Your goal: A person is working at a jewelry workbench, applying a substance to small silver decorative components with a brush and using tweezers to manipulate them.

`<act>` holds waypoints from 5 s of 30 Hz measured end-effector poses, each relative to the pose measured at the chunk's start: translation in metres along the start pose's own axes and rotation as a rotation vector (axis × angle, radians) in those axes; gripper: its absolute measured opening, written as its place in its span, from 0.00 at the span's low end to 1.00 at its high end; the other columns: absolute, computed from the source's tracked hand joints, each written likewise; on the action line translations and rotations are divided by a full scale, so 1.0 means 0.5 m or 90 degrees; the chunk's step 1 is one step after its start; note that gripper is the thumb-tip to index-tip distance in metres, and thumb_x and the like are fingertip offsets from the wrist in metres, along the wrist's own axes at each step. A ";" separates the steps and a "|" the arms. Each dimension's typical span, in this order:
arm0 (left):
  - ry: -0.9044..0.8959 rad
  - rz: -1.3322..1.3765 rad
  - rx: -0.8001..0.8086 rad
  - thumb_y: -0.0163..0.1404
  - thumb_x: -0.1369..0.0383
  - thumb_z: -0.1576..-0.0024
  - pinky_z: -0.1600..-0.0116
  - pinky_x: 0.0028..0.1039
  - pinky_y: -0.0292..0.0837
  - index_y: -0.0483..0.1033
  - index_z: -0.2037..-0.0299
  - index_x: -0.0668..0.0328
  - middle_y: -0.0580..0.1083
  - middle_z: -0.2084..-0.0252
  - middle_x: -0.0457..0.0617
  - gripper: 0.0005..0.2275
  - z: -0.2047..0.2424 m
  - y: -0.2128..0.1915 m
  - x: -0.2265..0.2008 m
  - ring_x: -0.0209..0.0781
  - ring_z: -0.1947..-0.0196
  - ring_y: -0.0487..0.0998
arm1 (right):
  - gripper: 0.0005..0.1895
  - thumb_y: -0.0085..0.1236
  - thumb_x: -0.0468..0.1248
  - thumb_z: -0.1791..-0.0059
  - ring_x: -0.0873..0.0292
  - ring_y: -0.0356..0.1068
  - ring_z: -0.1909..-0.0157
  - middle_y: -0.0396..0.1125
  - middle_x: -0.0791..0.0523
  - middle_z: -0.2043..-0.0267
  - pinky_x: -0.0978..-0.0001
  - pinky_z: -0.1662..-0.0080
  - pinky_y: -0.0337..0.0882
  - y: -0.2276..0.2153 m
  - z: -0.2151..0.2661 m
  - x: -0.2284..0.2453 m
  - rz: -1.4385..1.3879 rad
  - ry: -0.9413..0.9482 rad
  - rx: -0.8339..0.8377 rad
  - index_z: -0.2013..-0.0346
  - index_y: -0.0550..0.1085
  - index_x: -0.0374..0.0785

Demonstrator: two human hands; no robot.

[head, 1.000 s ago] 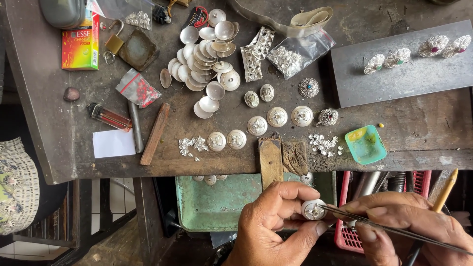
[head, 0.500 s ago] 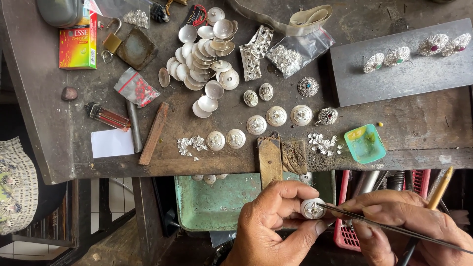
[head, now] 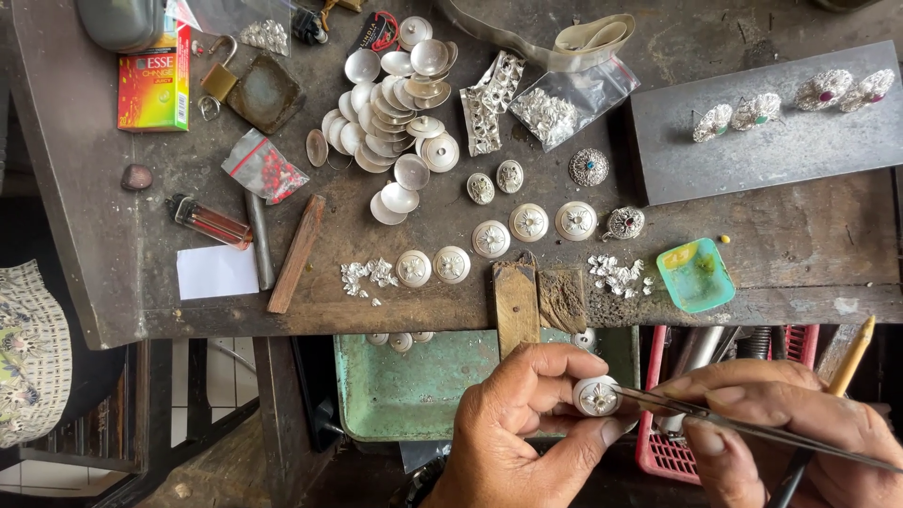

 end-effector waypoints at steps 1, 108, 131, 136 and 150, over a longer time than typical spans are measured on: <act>0.003 0.000 -0.007 0.55 0.73 0.57 0.64 0.16 0.74 0.70 0.62 0.58 0.77 0.72 0.47 0.13 0.001 -0.002 -0.005 0.29 0.71 0.76 | 0.05 0.46 0.33 0.62 0.58 0.73 0.68 0.68 0.49 0.73 0.77 0.62 0.70 0.000 -0.004 -0.001 0.022 -0.023 0.020 0.79 0.65 0.31; 0.151 -0.010 0.001 0.52 0.75 0.53 0.65 0.19 0.74 0.65 0.60 0.60 0.75 0.71 0.51 0.12 0.002 -0.012 -0.055 0.33 0.72 0.75 | 0.08 0.50 0.32 0.58 0.58 0.70 0.66 0.67 0.49 0.67 0.75 0.58 0.70 0.017 0.002 -0.017 -0.061 -0.071 -0.019 0.68 0.67 0.28; 0.144 -0.021 0.002 0.51 0.75 0.53 0.64 0.19 0.74 0.66 0.58 0.59 0.74 0.70 0.48 0.13 0.003 -0.010 -0.049 0.31 0.72 0.75 | 0.08 0.49 0.31 0.59 0.51 0.71 0.61 0.65 0.46 0.68 0.65 0.49 0.73 0.007 0.003 -0.004 -0.178 -0.080 -0.044 0.67 0.64 0.31; 0.165 -0.020 0.012 0.49 0.75 0.52 0.62 0.20 0.74 0.65 0.58 0.60 0.76 0.67 0.52 0.12 0.005 -0.007 -0.063 0.36 0.67 0.78 | 0.07 0.48 0.30 0.59 0.53 0.71 0.64 0.64 0.47 0.70 0.64 0.49 0.74 0.009 0.002 0.001 -0.187 -0.062 -0.032 0.69 0.63 0.32; 0.165 -0.036 0.003 0.50 0.75 0.53 0.65 0.18 0.74 0.66 0.58 0.59 0.74 0.70 0.49 0.12 0.004 -0.011 -0.060 0.33 0.71 0.76 | 0.06 0.49 0.30 0.58 0.55 0.72 0.65 0.65 0.49 0.71 0.68 0.50 0.74 0.021 0.002 -0.010 -0.229 -0.065 -0.024 0.69 0.63 0.35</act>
Point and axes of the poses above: each hand's wrist, its own z-axis away from the middle knuckle, its own y-axis out of the palm, x = y × z, the point moved 10 cm from there along -z, towards the middle knuckle
